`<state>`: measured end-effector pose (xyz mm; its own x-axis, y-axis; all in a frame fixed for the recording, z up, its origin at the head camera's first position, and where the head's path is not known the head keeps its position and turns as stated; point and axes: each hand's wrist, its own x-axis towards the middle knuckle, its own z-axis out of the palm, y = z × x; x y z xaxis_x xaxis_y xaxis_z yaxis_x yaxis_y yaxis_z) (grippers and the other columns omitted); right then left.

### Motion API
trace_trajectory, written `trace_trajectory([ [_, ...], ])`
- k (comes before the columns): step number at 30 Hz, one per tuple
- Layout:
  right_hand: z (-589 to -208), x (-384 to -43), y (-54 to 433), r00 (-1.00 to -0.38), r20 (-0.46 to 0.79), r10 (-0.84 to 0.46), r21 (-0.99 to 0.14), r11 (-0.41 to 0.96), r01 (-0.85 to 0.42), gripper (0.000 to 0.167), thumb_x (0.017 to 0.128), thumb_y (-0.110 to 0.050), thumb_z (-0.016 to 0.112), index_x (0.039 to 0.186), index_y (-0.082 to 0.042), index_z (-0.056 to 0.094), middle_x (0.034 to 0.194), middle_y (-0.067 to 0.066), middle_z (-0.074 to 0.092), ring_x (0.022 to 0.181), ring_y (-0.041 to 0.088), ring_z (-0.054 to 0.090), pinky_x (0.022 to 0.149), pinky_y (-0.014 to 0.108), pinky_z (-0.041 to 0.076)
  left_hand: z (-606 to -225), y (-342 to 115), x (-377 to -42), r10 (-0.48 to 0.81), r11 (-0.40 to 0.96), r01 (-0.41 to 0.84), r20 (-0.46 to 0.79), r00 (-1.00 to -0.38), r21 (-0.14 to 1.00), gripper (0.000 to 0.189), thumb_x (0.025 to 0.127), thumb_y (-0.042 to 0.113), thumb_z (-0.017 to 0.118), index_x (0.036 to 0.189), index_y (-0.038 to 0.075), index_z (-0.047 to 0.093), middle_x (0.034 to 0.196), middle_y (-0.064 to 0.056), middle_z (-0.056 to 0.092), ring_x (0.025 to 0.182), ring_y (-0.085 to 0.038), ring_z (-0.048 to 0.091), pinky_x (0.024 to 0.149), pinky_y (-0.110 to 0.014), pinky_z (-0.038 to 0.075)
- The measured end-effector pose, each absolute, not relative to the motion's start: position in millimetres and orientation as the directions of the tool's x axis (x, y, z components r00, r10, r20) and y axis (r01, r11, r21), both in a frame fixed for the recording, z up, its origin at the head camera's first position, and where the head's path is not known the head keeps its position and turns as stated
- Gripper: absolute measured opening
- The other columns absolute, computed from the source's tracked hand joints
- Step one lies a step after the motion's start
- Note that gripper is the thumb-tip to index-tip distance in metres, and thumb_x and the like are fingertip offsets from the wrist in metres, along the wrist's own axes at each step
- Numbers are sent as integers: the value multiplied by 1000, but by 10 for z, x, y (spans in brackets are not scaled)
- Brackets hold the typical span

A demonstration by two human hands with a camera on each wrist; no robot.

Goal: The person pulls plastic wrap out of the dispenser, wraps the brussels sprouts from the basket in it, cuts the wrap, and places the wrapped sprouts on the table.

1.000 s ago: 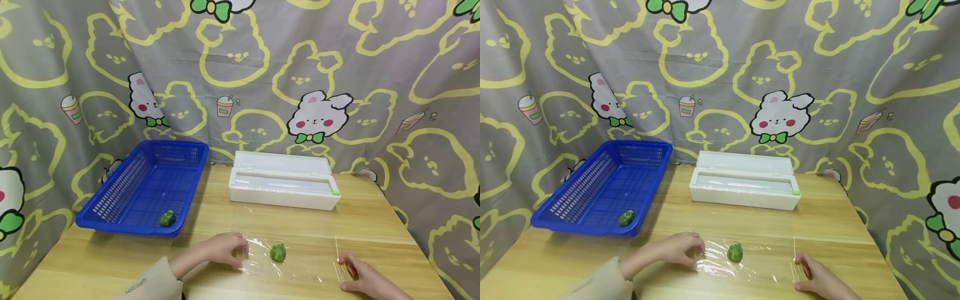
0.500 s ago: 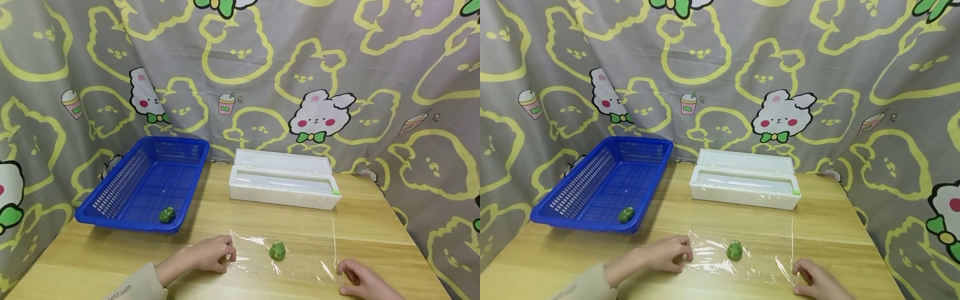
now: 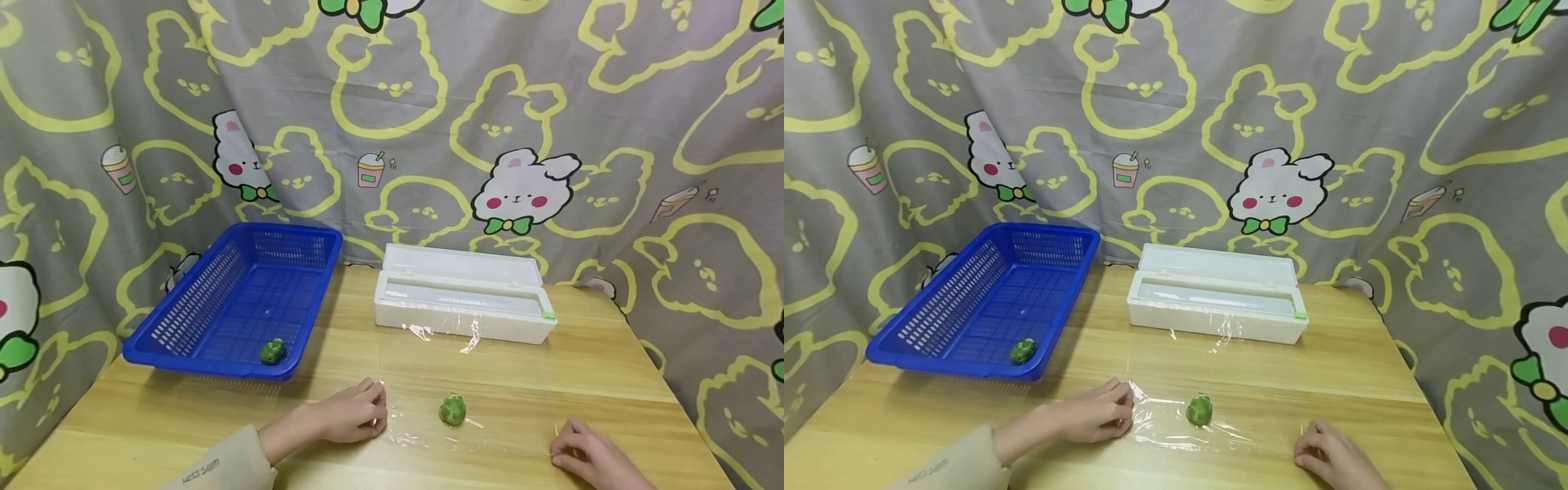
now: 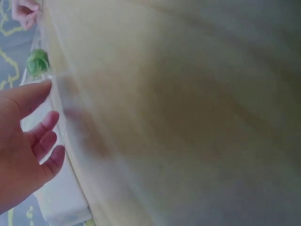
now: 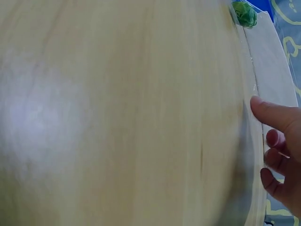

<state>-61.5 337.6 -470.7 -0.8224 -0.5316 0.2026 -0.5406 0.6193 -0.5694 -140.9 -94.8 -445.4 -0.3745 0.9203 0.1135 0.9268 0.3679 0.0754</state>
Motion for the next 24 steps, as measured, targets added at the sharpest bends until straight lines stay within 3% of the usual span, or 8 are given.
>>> trace_trajectory([
  [4, -4692, -589, 3353, -831, 299, -469, -533, 640, -553, 21, 74, -8, 72, 77, -26, 62, 92, -9, 46, 78, -5, 44, 58, 17, 40, -4440, -947, -1419, 903, 403, 906, 102, -416, 129, 7, 86, 20, 58, 82, 22, 52, 92, 8, 46, 87, -7, 39, 77, -17, 37],
  [9, -4626, -597, 3355, -883, 218, -417, -604, 653, -457, 16, 82, -9, 65, 80, -25, 61, 102, -3, 57, 90, -6, 50, 64, 16, 43, -4410, -931, -1446, 859, 489, 845, 45, -509, 218, 8, 91, 21, 51, 85, 21, 46, 84, 12, 45, 87, -7, 43, 76, -21, 39],
  [15, -4593, -653, 3358, -914, 94, -395, -691, 635, -346, 9, 90, -8, 55, 90, -12, 63, 88, -6, 63, 74, -5, 49, 56, 20, 41, -4358, -902, -1496, 789, 585, 752, 2, -614, 303, 5, 92, 18, 49, 87, 20, 49, 78, 12, 47, 81, -8, 48, 74, -25, 43],
  [18, -4603, -658, 3335, -929, 92, -358, -678, 660, -322, 9, 90, -9, 54, 87, -12, 62, 80, -10, 60, 67, -4, 45, 53, 21, 38, -4343, -891, -1526, 767, 605, 723, -2, -641, 333, 6, 93, 19, 48, 88, 19, 49, 76, 12, 46, 76, -6, 48, 71, -25, 43],
  [24, -4620, -660, 3296, -954, 119, -275, -642, 711, -285, 8, 90, -10, 56, 84, -13, 61, 77, -13, 58, 67, -5, 44, 54, 20, 39, -4326, -881, -1567, 732, 640, 664, -45, -680, 386, 9, 95, 20, 46, 86, 19, 45, 70, 14, 43, 70, -4, 43, 74, -29, 36],
])
